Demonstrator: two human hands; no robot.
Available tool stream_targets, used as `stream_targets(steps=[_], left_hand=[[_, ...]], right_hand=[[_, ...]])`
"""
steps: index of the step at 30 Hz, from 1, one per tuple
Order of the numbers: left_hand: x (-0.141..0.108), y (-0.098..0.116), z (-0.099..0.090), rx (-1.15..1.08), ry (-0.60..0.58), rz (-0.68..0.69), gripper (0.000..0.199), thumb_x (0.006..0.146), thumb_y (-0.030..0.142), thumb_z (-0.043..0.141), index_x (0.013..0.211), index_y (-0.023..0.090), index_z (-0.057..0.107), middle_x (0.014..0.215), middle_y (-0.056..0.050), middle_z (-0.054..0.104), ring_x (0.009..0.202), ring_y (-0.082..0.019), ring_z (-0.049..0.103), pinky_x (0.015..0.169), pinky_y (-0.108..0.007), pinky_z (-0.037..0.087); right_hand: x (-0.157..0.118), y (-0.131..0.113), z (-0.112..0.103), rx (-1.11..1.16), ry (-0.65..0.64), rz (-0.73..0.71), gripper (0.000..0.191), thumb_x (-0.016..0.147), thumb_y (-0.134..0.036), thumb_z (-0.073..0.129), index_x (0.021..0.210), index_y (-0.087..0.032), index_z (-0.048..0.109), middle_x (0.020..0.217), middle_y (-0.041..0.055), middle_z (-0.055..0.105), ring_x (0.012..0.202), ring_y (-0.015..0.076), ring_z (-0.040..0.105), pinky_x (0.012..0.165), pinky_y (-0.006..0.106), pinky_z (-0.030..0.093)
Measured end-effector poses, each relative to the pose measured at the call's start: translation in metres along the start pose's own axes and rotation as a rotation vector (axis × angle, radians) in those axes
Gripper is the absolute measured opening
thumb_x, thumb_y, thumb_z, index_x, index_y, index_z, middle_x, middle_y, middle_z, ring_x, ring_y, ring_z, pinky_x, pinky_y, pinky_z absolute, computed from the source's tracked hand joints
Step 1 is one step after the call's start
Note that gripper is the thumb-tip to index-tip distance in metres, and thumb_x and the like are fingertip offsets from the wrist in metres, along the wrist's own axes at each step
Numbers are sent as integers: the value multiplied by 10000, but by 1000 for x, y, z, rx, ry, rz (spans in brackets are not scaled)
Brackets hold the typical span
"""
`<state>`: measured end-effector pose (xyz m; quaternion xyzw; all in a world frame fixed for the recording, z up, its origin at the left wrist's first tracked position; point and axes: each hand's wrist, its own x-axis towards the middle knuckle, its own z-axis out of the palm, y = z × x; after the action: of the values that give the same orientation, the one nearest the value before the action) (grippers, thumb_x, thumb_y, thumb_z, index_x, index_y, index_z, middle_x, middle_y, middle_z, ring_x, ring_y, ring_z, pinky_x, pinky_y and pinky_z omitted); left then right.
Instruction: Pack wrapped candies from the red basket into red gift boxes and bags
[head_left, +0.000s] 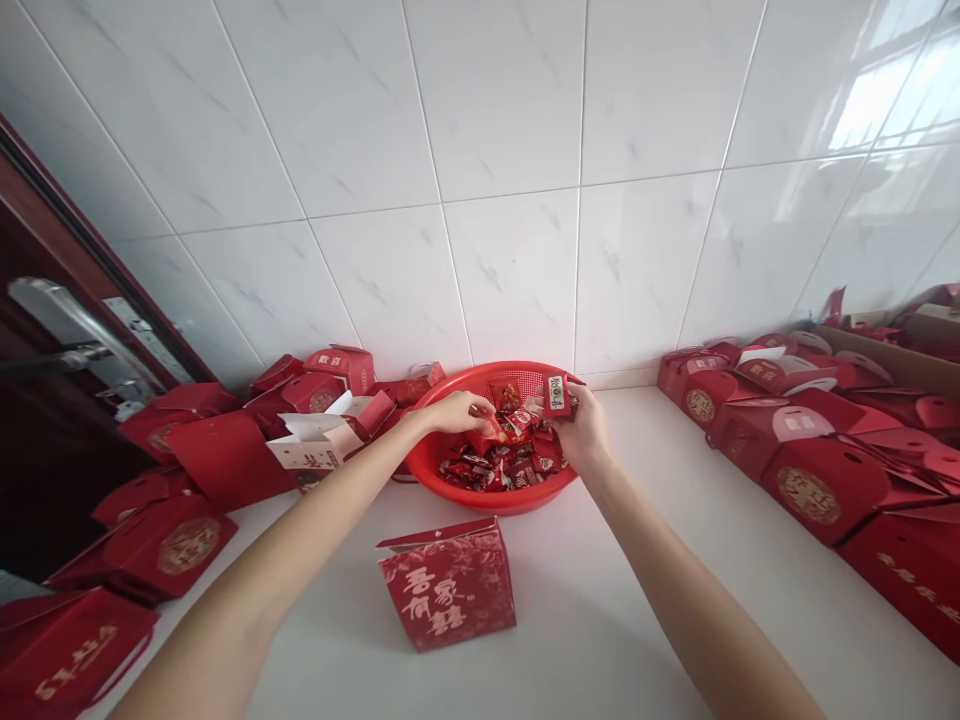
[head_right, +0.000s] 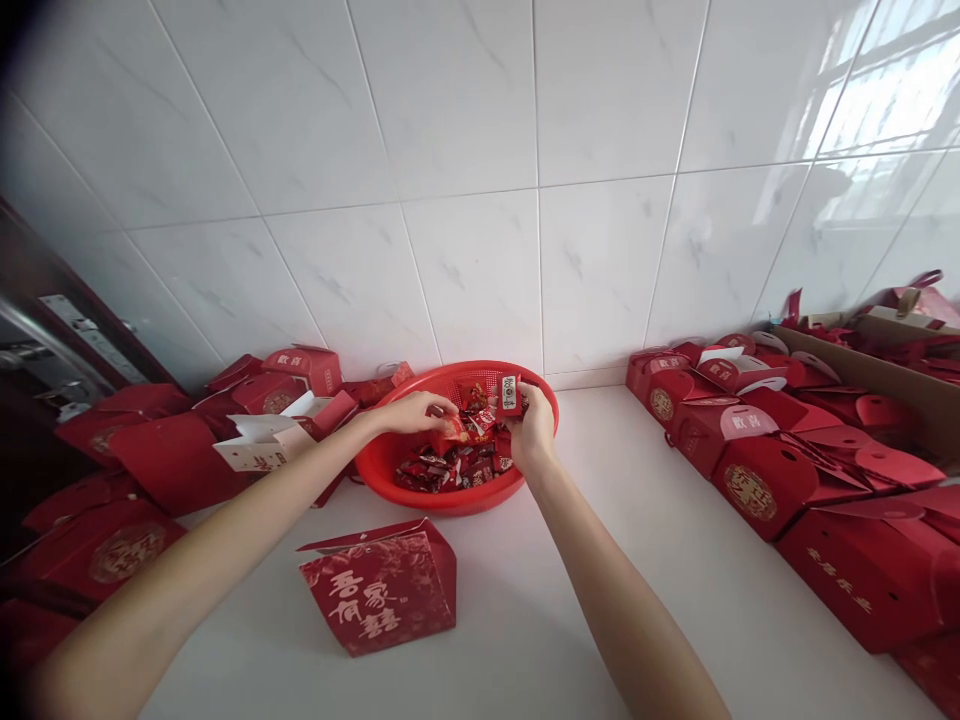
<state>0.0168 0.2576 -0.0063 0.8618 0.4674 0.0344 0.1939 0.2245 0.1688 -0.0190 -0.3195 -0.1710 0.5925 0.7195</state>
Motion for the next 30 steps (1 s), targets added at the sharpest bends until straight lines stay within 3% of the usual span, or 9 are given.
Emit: stream_targets(steps=[3,7,14,19,24,27,30], left_hand=[[0,-5,5,0,27,-30,375,784,201,586,1138,184,707,1217,-74,728,1095,-245,674,920,-272,492],[0,-13,9,54,7,-15,401,693,160,654,1091,201,682,1113,-41,739,1010,-250,679,859,-281,506],[2,-20,13,-34,49,-144,707,598,175,751,1293,183,621,1085,-52,721,958,-243,682,777,-272,519],[6,-26,15,-208,139,-133,450,591,151,695,1038,181,734,978,-44,754,965,-249,693,830,-292,529],[9,-31,15,-497,309,-65,47,661,182,619,696,187,651,747,-6,725,788,-208,692,783,-314,533],[7,-28,13,-611,316,-16,56,663,225,648,637,176,638,682,-5,709,718,-198,679,788,-338,530],[5,-19,11,-746,369,52,159,635,268,714,754,166,737,860,-43,775,883,-223,705,900,-361,527]], right_hand=[[-1,-1,1,8,-19,12,131,751,-222,525,723,-165,640,664,52,723,578,164,686,530,236,543],[2,2,-1,-10,-44,-7,66,694,-201,572,719,-169,624,681,48,727,608,181,703,538,245,548],[5,5,-6,-12,-75,-29,58,655,-190,618,708,-185,596,712,38,728,663,205,721,568,266,568],[4,3,-5,-18,-68,-17,45,666,-184,613,706,-185,592,718,46,727,681,214,727,571,268,564],[5,3,-4,-38,-56,1,45,676,-188,608,721,-183,609,730,49,736,658,204,717,554,268,556],[5,3,-4,-50,-62,6,61,677,-200,618,732,-176,623,760,67,751,648,195,711,551,262,552],[4,3,-4,-61,-76,6,77,681,-201,618,748,-168,637,775,82,757,662,199,717,557,260,555]])
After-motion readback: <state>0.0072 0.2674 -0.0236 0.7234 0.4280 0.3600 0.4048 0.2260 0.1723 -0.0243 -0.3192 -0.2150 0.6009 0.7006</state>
